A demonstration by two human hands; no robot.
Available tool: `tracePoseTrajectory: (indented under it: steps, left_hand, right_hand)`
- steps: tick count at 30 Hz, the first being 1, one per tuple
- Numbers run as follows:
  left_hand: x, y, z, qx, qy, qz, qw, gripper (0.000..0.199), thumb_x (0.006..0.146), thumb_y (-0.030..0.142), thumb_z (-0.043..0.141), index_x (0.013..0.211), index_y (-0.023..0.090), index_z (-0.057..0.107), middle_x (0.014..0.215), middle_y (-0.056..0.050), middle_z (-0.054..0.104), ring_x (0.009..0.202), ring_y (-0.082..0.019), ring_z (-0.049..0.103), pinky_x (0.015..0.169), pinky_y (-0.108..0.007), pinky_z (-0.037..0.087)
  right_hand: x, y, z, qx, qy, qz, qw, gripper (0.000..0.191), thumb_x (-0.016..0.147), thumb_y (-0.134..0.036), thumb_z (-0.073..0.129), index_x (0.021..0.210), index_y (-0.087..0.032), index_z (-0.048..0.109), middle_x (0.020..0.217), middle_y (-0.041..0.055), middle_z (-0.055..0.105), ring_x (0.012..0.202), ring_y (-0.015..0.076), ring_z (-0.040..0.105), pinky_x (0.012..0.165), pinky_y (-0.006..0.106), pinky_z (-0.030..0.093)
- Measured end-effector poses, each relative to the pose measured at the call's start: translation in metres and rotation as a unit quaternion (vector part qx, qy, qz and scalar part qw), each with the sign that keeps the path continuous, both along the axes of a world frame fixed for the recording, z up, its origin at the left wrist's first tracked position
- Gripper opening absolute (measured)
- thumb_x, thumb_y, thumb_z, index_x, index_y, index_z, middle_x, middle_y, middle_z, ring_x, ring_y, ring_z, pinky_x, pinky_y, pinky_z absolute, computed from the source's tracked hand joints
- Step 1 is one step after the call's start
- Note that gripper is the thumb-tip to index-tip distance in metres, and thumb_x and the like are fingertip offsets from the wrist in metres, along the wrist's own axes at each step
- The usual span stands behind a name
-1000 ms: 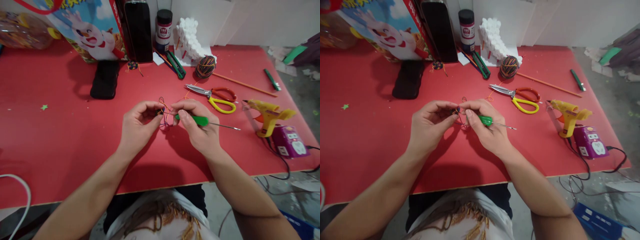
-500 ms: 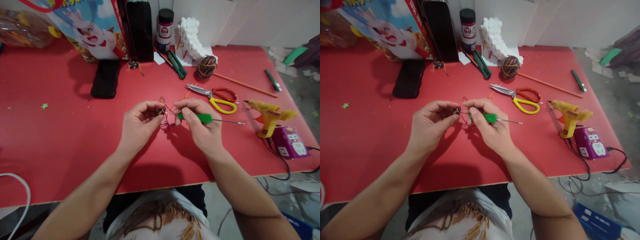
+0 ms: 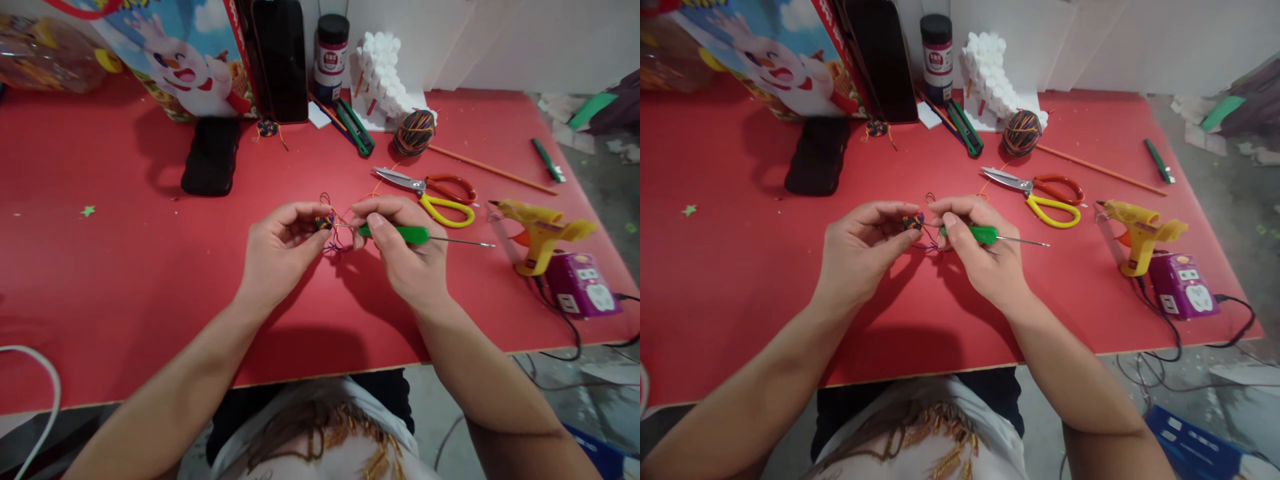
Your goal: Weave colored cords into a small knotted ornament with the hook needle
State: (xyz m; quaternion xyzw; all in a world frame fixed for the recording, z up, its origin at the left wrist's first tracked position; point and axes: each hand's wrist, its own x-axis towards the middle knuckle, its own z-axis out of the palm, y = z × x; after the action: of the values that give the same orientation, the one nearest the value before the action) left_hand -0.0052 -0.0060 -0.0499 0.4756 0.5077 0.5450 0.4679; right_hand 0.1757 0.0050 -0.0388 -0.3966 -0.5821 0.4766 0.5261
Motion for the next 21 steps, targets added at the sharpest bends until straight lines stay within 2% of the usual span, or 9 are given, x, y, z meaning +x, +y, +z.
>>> tracePoseTrajectory:
  steps: [9, 15, 21]
  left_hand:
    - [0.0012, -0.0012, 0.0017, -0.016, -0.027, 0.000, 0.999, 0.024, 0.083, 0.016, 0.084, 0.106, 0.021, 0.085, 0.101, -0.005, 0.083, 0.089, -0.016, 0.076, 0.086, -0.031, 0.064]
    - [0.0032, -0.0023, 0.0020, 0.002, -0.010, 0.004, 1.000, 0.024, 0.083, 0.016, 0.084, 0.106, 0.023, 0.086, 0.108, -0.006, 0.084, 0.098, -0.019, 0.078, 0.095, -0.036, 0.065]
    - [0.0020, -0.0024, 0.0006, -0.017, -0.047, -0.011, 0.999, 0.027, 0.083, 0.017, 0.084, 0.110, 0.023, 0.085, 0.102, -0.005, 0.084, 0.089, -0.018, 0.077, 0.087, -0.035, 0.067]
  right_hand:
    - [0.0030, 0.0042, -0.0079, 0.038, -0.008, 0.012, 0.999, 0.019, 0.105, -0.035, 0.064, 0.113, -0.023, 0.078, 0.097, 0.0022, 0.074, 0.073, 0.0120, 0.069, 0.073, 0.029, 0.063]
    - [0.0023, 0.0035, -0.0065, 0.063, -0.027, 0.009, 0.998, 0.018, 0.106, -0.030, 0.063, 0.112, -0.023, 0.078, 0.095, 0.0024, 0.074, 0.074, 0.0121, 0.070, 0.074, 0.030, 0.063]
    - [0.0007, 0.0025, -0.0048, 0.077, -0.022, 0.002, 0.997, 0.017, 0.106, -0.028, 0.063, 0.113, -0.023, 0.078, 0.095, 0.0023, 0.074, 0.073, 0.0117, 0.070, 0.073, 0.029, 0.064]
